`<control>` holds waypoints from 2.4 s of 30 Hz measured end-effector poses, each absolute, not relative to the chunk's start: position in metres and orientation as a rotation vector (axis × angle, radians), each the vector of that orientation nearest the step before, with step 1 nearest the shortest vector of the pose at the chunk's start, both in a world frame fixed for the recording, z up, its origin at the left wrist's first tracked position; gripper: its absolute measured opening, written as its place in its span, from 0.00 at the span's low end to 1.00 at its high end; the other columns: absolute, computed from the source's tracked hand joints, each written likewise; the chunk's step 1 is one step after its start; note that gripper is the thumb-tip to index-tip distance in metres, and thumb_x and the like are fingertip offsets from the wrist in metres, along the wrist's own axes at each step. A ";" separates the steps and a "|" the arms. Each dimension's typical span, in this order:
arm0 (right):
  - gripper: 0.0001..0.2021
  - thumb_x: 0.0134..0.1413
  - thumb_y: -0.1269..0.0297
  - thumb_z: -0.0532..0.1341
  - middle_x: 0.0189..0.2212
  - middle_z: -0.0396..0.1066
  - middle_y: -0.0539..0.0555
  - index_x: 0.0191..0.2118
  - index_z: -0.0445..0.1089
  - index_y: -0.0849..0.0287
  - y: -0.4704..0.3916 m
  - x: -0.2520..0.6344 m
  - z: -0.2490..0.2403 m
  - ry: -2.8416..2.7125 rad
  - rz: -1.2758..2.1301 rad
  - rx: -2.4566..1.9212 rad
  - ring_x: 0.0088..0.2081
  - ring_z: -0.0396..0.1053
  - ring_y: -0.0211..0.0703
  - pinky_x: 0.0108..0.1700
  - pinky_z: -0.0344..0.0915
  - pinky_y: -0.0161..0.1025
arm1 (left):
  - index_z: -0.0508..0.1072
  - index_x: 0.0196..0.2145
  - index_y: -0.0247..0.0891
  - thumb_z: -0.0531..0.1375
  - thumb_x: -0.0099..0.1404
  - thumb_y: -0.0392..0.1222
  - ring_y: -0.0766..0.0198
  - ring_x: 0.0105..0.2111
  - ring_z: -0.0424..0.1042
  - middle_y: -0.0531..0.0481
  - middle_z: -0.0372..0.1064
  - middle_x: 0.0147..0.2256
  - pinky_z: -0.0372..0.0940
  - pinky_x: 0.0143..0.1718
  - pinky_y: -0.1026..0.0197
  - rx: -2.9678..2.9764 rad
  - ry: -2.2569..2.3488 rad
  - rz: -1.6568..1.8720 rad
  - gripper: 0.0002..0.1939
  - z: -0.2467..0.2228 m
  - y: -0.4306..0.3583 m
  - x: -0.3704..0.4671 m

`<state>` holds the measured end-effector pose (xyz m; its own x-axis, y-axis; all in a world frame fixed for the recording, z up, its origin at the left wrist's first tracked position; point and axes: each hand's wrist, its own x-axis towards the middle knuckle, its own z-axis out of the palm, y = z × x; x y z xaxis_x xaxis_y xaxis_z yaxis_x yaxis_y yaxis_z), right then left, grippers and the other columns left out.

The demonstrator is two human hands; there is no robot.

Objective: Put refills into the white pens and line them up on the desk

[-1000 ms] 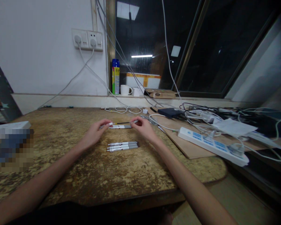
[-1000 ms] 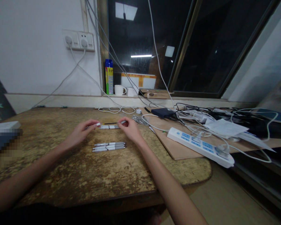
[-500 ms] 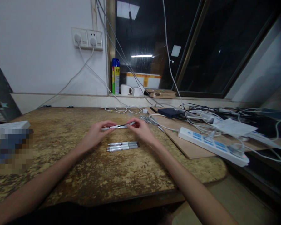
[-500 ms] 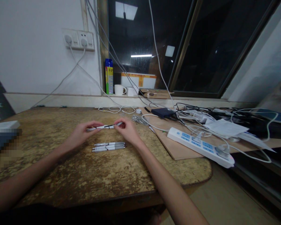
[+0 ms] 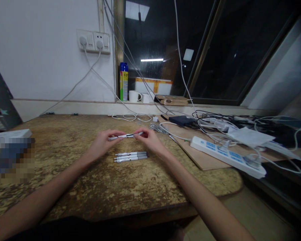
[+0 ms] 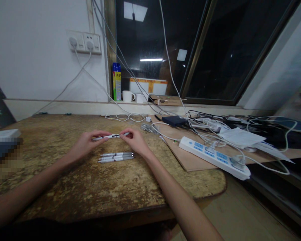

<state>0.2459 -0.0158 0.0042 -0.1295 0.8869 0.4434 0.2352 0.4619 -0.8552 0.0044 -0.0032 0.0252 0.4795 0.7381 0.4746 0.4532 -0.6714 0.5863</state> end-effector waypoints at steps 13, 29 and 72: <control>0.10 0.55 0.59 0.64 0.30 0.73 0.50 0.39 0.77 0.58 -0.016 0.248 0.005 -1.632 0.762 -0.994 0.31 0.67 0.40 0.36 0.61 0.36 | 0.80 0.48 0.43 0.60 0.68 0.53 0.52 0.48 0.76 0.46 0.79 0.48 0.67 0.54 0.48 2.320 1.019 1.047 0.17 0.027 -0.005 0.006; 0.11 0.52 0.60 0.64 0.32 0.77 0.52 0.40 0.75 0.59 -0.015 0.253 0.011 -1.397 0.854 -0.923 0.38 0.74 0.45 0.48 0.68 0.42 | 0.81 0.47 0.42 0.60 0.69 0.51 0.54 0.47 0.77 0.47 0.80 0.47 0.67 0.54 0.52 2.270 1.040 1.086 0.16 0.031 -0.008 0.006; 0.16 0.65 0.48 0.57 0.22 0.71 0.48 0.41 0.70 0.57 -0.024 0.233 0.006 -1.694 0.954 -0.878 0.24 0.67 0.39 0.30 0.64 0.36 | 0.81 0.49 0.45 0.62 0.67 0.49 0.52 0.49 0.76 0.46 0.79 0.49 0.66 0.56 0.50 2.286 0.962 0.970 0.15 0.030 -0.015 0.012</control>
